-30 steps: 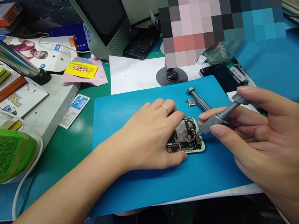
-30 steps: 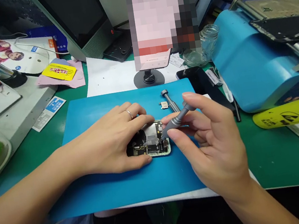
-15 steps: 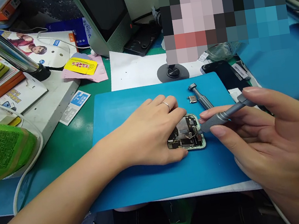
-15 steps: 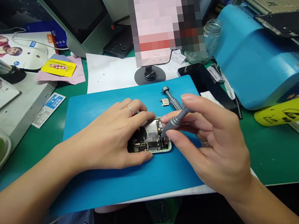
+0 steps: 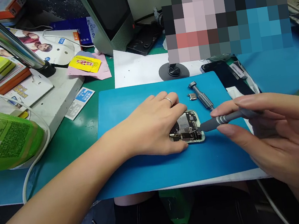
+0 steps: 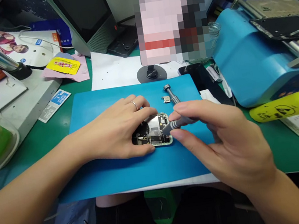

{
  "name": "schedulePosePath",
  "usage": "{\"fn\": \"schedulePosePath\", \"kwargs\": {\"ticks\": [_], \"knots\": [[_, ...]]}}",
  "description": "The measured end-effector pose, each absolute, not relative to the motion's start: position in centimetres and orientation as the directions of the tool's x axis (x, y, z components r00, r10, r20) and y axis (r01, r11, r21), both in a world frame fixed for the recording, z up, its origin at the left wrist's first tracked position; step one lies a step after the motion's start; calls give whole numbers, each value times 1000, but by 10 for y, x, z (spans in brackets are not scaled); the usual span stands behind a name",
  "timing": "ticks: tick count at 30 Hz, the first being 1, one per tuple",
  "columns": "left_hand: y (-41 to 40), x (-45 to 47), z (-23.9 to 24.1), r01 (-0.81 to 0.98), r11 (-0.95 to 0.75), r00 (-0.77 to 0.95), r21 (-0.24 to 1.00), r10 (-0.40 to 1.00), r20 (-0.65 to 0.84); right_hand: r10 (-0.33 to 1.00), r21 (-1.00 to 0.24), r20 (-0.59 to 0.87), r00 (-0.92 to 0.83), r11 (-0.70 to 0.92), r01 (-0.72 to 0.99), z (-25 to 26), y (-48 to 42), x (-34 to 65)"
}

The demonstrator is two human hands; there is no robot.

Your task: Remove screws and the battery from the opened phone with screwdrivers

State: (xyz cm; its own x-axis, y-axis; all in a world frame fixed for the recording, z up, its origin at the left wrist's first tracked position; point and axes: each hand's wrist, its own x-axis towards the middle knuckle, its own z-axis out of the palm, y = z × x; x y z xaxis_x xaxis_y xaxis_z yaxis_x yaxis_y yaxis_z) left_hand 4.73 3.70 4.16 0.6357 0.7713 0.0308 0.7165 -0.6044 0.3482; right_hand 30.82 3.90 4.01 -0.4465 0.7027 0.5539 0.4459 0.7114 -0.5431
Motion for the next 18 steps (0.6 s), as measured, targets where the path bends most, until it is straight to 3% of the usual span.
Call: {"fn": "schedulePosePath", "kwargs": {"ticks": [6,18], "knots": [[37,47,40,707,-613,642,354,765,43,641,-542,507,-576,757,365,36,44,313],[36,47,40,699,-608,639,376,767,54,537,-510,559,-632,823,250,30,47,307]]}}
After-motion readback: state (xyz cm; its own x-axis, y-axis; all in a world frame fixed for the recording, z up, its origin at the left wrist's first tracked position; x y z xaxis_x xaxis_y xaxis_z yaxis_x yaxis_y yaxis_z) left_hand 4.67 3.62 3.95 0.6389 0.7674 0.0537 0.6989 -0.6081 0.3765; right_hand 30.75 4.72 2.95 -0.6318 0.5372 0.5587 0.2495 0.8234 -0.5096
